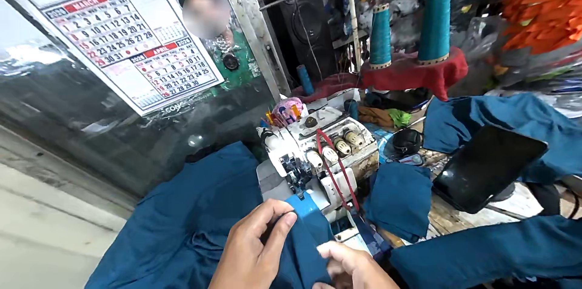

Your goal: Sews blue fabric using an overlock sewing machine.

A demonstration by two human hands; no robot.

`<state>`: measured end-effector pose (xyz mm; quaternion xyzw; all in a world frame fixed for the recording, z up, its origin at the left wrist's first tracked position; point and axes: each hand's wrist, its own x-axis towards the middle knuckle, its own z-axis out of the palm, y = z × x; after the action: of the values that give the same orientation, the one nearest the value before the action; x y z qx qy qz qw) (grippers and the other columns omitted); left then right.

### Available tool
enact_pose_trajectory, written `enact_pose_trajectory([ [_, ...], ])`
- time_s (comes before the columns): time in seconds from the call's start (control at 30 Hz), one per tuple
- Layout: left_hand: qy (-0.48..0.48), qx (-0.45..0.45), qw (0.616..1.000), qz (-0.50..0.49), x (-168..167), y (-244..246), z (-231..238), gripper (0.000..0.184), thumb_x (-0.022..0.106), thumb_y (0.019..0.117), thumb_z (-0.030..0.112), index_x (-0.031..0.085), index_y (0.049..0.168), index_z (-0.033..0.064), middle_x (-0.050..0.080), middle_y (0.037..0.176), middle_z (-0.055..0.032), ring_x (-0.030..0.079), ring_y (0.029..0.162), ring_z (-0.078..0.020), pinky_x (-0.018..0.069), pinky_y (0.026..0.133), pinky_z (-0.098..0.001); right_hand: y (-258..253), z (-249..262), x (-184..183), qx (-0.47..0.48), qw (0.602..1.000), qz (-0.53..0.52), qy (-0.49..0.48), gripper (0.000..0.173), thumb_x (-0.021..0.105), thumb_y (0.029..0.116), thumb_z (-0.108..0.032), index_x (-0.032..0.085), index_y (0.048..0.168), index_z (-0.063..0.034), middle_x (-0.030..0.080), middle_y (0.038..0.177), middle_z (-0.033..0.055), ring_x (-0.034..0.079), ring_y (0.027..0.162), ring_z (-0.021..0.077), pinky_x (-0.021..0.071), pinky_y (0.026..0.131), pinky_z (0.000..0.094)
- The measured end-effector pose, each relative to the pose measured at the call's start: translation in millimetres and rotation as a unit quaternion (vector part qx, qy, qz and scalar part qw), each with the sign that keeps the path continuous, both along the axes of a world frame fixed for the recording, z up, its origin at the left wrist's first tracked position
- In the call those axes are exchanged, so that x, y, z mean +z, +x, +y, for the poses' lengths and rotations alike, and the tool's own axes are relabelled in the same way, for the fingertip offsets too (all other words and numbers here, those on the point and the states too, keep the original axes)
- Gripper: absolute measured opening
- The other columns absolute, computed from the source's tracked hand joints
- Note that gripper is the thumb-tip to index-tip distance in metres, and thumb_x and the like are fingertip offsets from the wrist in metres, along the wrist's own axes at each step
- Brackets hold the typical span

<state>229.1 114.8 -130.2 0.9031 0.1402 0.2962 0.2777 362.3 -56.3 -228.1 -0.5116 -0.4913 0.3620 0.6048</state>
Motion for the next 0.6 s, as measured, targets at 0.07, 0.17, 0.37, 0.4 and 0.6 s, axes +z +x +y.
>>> enact_pose_trajectory([
  [0.07,0.028,-0.014,1.000,0.001,3,-4,3,0.022,0.055,0.1063,0.024,0.072,0.112,0.0122,0.072,0.099,0.0033,0.068,0.086,-0.0064,0.0587,0.074,-0.0228,4,-6,0,0.009,0.999,-0.021,-0.023,0.021,0.065,0.1015,-0.024,0.070,0.112,-0.0069,0.075,0.090,0.0032,0.072,0.073,0.0144,0.0624,0.065,0.0357],
  [0.17,0.049,-0.013,0.998,-0.031,18,-8,0,0.020,0.058,0.1049,0.020,0.072,0.112,0.0080,0.073,0.100,0.0003,0.069,0.086,-0.0080,0.0602,0.075,-0.0244,8,-13,11,-0.040,0.999,-0.007,0.000,0.022,0.061,0.1048,-0.025,0.071,0.104,-0.0055,0.071,0.086,0.0056,0.067,0.066,0.0150,0.0587,0.057,0.0341],
  [0.37,0.138,0.122,0.982,0.037,-42,29,42,0.022,0.059,0.1013,0.037,0.076,0.101,0.0233,0.072,0.096,0.0124,0.069,0.092,0.0000,0.0605,0.083,-0.0263,26,27,-27,-0.211,0.950,-0.220,-0.076,0.027,0.063,0.0974,-0.039,0.074,0.101,-0.0147,0.068,0.104,0.0003,0.066,0.093,0.0103,0.0571,0.078,0.0307],
  [0.4,0.158,0.129,0.978,0.047,-47,30,44,0.022,0.059,0.1008,0.039,0.077,0.100,0.0251,0.072,0.096,0.0135,0.068,0.092,0.0013,0.0594,0.082,-0.0247,28,25,-26,-0.207,0.947,-0.231,-0.080,0.027,0.063,0.0977,-0.040,0.074,0.099,-0.0152,0.069,0.101,-0.0007,0.066,0.089,0.0100,0.0573,0.076,0.0311],
  [0.6,0.153,0.134,0.978,0.046,-37,25,36,0.020,0.061,0.0994,0.038,0.076,0.101,0.0250,0.069,0.093,0.0134,0.065,0.087,0.0013,0.0564,0.076,-0.0206,34,12,-26,-0.173,0.961,-0.209,-0.057,0.031,0.059,0.1017,-0.042,0.077,0.093,-0.0194,0.074,0.092,-0.0077,0.068,0.090,0.0044,0.0573,0.079,0.0327],
])
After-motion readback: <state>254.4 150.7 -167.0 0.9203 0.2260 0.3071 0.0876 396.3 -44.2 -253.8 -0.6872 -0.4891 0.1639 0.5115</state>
